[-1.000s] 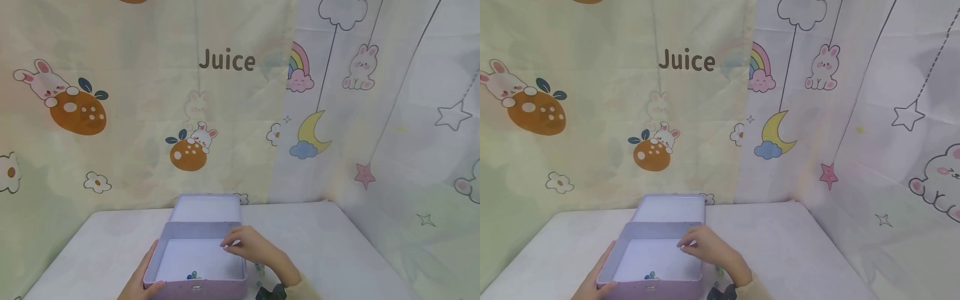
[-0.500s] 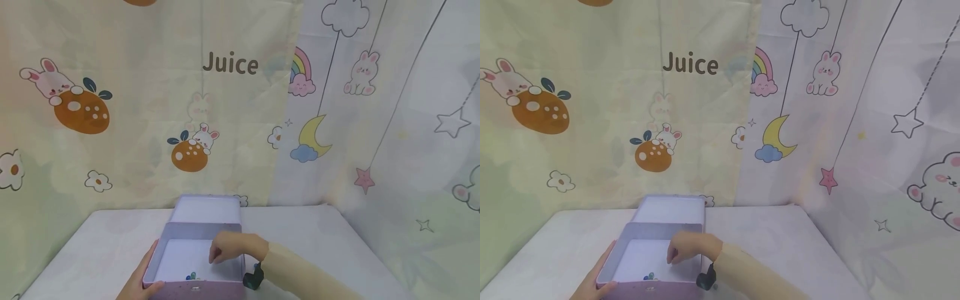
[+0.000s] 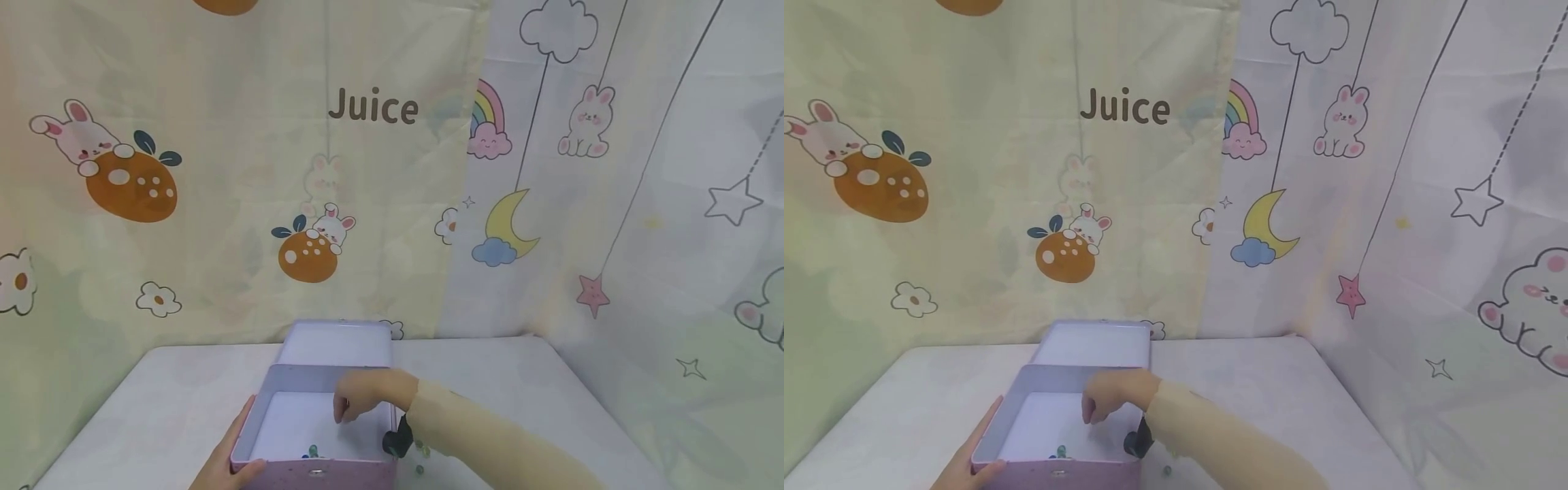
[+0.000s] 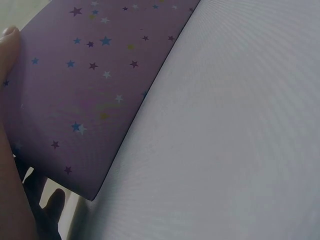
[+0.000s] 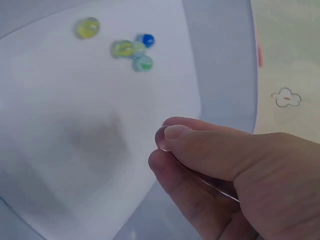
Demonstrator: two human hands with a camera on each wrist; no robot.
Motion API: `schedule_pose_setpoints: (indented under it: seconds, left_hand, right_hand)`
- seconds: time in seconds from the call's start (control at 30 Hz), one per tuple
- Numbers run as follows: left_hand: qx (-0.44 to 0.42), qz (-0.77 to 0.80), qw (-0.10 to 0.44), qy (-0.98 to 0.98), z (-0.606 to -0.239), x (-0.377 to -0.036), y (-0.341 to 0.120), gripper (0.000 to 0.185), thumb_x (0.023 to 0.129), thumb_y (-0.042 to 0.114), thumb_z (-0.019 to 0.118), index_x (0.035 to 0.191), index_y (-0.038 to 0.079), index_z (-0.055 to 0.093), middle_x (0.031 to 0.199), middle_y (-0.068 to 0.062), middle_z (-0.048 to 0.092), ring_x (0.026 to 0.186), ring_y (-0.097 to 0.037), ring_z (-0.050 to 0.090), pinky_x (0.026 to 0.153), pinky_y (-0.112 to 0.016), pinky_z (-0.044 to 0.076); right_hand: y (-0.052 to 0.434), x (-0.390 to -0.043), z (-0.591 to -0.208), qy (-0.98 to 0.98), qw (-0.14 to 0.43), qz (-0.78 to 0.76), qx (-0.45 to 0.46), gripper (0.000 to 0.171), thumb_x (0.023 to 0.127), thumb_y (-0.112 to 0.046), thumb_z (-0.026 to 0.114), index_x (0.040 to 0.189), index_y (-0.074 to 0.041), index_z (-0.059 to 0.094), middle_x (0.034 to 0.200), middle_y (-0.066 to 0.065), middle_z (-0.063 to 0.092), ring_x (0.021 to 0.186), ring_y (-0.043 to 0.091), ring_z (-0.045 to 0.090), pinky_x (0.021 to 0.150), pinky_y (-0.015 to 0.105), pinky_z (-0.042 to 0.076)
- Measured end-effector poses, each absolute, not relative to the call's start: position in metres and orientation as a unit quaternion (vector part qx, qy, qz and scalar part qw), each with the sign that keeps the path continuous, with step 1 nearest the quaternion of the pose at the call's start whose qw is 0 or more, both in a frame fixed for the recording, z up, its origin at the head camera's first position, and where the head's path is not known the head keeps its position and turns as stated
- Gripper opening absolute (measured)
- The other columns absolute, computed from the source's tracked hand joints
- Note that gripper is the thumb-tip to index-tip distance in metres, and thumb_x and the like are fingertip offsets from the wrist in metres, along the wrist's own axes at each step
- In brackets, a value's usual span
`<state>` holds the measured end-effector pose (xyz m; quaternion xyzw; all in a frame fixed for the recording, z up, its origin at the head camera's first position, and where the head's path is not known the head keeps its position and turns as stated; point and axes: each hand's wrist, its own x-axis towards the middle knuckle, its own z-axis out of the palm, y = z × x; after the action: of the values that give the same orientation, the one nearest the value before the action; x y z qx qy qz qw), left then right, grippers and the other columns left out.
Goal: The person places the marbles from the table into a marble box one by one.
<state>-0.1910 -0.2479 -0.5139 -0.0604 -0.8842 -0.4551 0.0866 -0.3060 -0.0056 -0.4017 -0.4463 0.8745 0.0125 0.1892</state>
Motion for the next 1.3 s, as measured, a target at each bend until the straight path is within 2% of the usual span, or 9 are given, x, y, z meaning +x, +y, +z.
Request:
schedule_pose_setpoints:
  seconds: [0.1, 0.17, 0.43, 0.6, 0.8, 0.9, 1.07, 1.17, 1.3]
  left_hand:
    - [-0.064, -0.446, 0.094, -0.888, -0.516, -0.191, -0.249, 0.092, 0.087, 0.024, 0.064, 0.154, 0.026, 0.001, 0.156, -0.020, 0.019, 0.124, 0.024, 0.016, 0.098, -0.035, 0.043]
    - [-0.065, -0.446, 0.098, -0.888, -0.518, -0.192, -0.249, 0.092, 0.087, 0.023, 0.064, 0.154, 0.027, 0.002, 0.156, -0.019, 0.019, 0.115, 0.031, 0.011, 0.096, -0.026, 0.042]
    - [-0.071, -0.466, 0.097, -0.876, -0.522, -0.191, -0.245, 0.090, 0.086, 0.020, 0.064, 0.154, 0.022, 0.006, 0.157, 0.001, 0.017, 0.117, 0.025, 0.020, 0.090, -0.025, 0.044]
    - [-0.062, -0.457, 0.094, -0.882, -0.519, -0.189, -0.244, 0.090, 0.087, 0.023, 0.064, 0.154, 0.021, 0.005, 0.158, -0.006, 0.018, 0.113, 0.030, 0.012, 0.094, -0.040, 0.045]
    - [-0.064, -0.443, 0.101, -0.889, -0.517, -0.189, -0.246, 0.091, 0.086, 0.024, 0.064, 0.154, 0.023, 0.004, 0.158, -0.007, 0.018, 0.114, 0.031, 0.011, 0.094, -0.036, 0.045]
    - [-0.062, -0.441, 0.096, -0.890, -0.516, -0.189, -0.247, 0.091, 0.087, 0.024, 0.064, 0.154, 0.025, 0.003, 0.158, -0.014, 0.019, 0.123, 0.023, 0.017, 0.094, -0.038, 0.045]
    - [-0.056, -0.448, 0.078, -0.889, -0.513, -0.190, -0.248, 0.090, 0.088, 0.026, 0.062, 0.154, 0.025, 0.000, 0.157, -0.019, 0.017, 0.138, -0.023, 0.033, 0.097, -0.048, 0.044]
    - [-0.057, -0.451, 0.077, -0.887, -0.512, -0.191, -0.249, 0.091, 0.088, 0.027, 0.062, 0.154, 0.024, 0.000, 0.158, -0.019, 0.016, 0.137, -0.028, 0.035, 0.096, -0.052, 0.043]
    - [-0.063, -0.452, 0.084, -0.886, -0.514, -0.192, -0.250, 0.091, 0.088, 0.026, 0.063, 0.154, 0.024, 0.002, 0.157, -0.020, 0.018, 0.136, -0.008, 0.034, 0.095, -0.052, 0.044]
  right_hand:
    - [-0.010, -0.311, -0.402, 0.882, 0.185, -0.008, -0.433, 0.011, 0.086, -0.014, 0.068, 0.090, -0.019, 0.076, 0.082, -0.012, 0.069, 0.073, -0.003, 0.057, 0.069, 0.015, 0.048]
    - [-0.012, -0.314, -0.407, 0.885, 0.189, -0.018, -0.425, 0.010, 0.086, -0.014, 0.068, 0.089, -0.020, 0.076, 0.082, -0.012, 0.069, 0.072, -0.003, 0.057, 0.070, 0.015, 0.048]
    - [-0.007, -0.323, -0.441, 0.881, 0.210, -0.055, -0.421, 0.008, 0.083, -0.015, 0.072, 0.085, -0.022, 0.076, 0.081, -0.012, 0.070, 0.070, -0.004, 0.055, 0.068, 0.014, 0.046]
    - [-0.008, -0.325, -0.451, 0.870, 0.182, -0.106, -0.445, 0.006, 0.083, -0.017, 0.071, 0.087, -0.020, 0.075, 0.080, -0.014, 0.069, 0.070, -0.006, 0.055, 0.069, 0.011, 0.046]
    - [-0.007, -0.327, -0.458, 0.874, 0.158, -0.148, -0.435, 0.007, 0.082, -0.017, 0.072, 0.088, -0.020, 0.075, 0.081, -0.013, 0.070, 0.070, -0.008, 0.055, 0.070, 0.010, 0.046]
    - [-0.007, -0.329, -0.461, 0.878, 0.156, -0.160, -0.424, 0.007, 0.082, -0.017, 0.073, 0.088, -0.020, 0.075, 0.082, -0.013, 0.070, 0.070, -0.007, 0.055, 0.069, 0.010, 0.046]
    - [-0.008, -0.330, -0.461, 0.875, 0.158, -0.171, -0.425, 0.007, 0.082, -0.016, 0.073, 0.088, -0.019, 0.075, 0.083, -0.011, 0.071, 0.069, -0.008, 0.056, 0.069, 0.010, 0.047]
    - [-0.008, -0.330, -0.461, 0.872, 0.155, -0.170, -0.433, 0.008, 0.082, -0.015, 0.073, 0.089, -0.018, 0.075, 0.083, -0.009, 0.072, 0.069, -0.008, 0.056, 0.068, 0.009, 0.046]
    - [-0.007, -0.331, -0.462, 0.867, 0.154, -0.170, -0.442, 0.011, 0.081, -0.015, 0.074, 0.092, -0.018, 0.075, 0.083, -0.012, 0.071, 0.071, -0.009, 0.056, 0.069, 0.009, 0.046]
